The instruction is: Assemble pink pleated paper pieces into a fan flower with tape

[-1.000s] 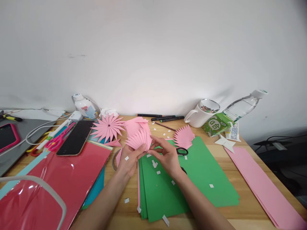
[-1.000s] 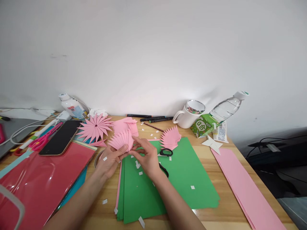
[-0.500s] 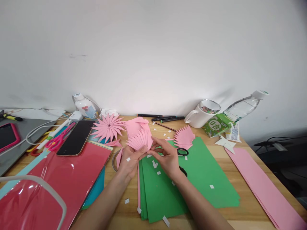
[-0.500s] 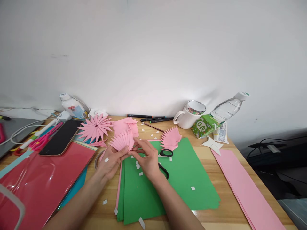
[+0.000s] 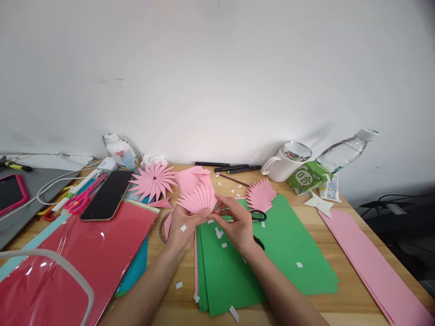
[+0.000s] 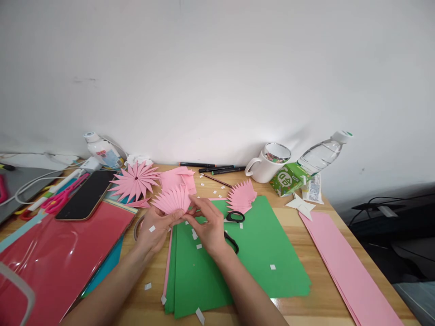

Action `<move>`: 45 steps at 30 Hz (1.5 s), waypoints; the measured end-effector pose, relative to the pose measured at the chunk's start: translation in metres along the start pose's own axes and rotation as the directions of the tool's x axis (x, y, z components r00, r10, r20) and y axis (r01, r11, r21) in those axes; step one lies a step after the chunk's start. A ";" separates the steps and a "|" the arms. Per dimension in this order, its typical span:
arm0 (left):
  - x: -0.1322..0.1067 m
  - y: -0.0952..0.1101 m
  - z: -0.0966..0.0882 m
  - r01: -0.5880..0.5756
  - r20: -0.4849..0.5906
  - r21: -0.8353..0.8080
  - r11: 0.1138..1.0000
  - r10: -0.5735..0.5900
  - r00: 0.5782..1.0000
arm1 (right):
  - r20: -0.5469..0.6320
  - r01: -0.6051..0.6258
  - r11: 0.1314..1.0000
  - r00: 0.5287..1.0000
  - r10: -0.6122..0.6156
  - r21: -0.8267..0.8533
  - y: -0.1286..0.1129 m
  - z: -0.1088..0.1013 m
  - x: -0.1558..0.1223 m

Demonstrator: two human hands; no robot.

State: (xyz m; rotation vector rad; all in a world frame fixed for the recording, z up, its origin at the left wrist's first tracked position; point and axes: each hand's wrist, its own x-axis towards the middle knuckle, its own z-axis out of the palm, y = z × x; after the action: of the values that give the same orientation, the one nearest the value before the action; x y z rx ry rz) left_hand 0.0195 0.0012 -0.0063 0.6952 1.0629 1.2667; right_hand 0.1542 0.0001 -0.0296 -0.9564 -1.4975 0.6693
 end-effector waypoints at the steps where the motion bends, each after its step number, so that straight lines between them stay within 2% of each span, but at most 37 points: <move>1: 0.000 -0.001 -0.001 -0.001 0.006 -0.002 1.000 0.001 1.000 | 0.002 0.010 1.000 1.000 -0.010 -0.002 0.000 0.000 0.000; 7: 0.001 -0.003 -0.004 -0.014 0.061 0.026 1.000 0.012 0.998 | 0.012 0.088 0.994 0.996 -0.088 -0.065 0.003 -0.002 0.000; 15: 0.000 -0.002 -0.004 -0.020 0.064 0.070 0.997 0.016 0.998 | 0.050 0.228 0.966 0.973 -0.223 -0.123 0.009 -0.004 -0.001; 21: 0.000 0.000 -0.004 -0.014 0.071 0.059 0.998 0.010 0.997 | 0.062 0.191 0.978 0.980 -0.187 -0.079 0.012 -0.005 -0.001; 25: -0.001 0.005 -0.005 -0.002 0.066 0.056 0.998 -0.002 0.998 | 0.065 0.084 0.996 0.994 -0.086 0.028 0.008 -0.005 0.001; 33: -0.002 0.011 -0.002 0.030 0.059 0.138 0.990 -0.039 0.997 | -0.044 0.047 0.998 0.998 -0.046 0.031 0.008 -0.005 0.001; 35: -0.002 0.011 -0.002 0.019 0.071 0.148 0.989 -0.030 0.997 | -0.066 -0.007 0.998 0.998 0.011 0.066 0.007 -0.003 0.000; 37: -0.002 0.010 -0.003 0.006 0.075 0.158 0.987 -0.018 0.997 | -0.076 -0.127 0.979 0.987 0.141 0.161 0.006 -0.002 0.000; 41: -0.001 0.009 -0.002 -0.026 0.089 0.169 0.985 0.011 0.996 | 0.006 -0.405 0.825 0.899 0.438 0.395 0.003 -0.001 0.004; 45: 0.001 0.010 -0.002 -0.094 0.131 0.189 0.977 0.070 0.989 | 0.149 -0.556 0.730 0.824 0.546 0.398 -0.001 -0.006 0.011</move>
State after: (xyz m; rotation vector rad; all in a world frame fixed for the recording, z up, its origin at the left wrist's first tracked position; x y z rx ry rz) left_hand 0.0138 0.0036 0.0018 0.9634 1.0740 1.1835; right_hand 0.1602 0.0084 -0.0217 -1.0488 -0.9968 1.3868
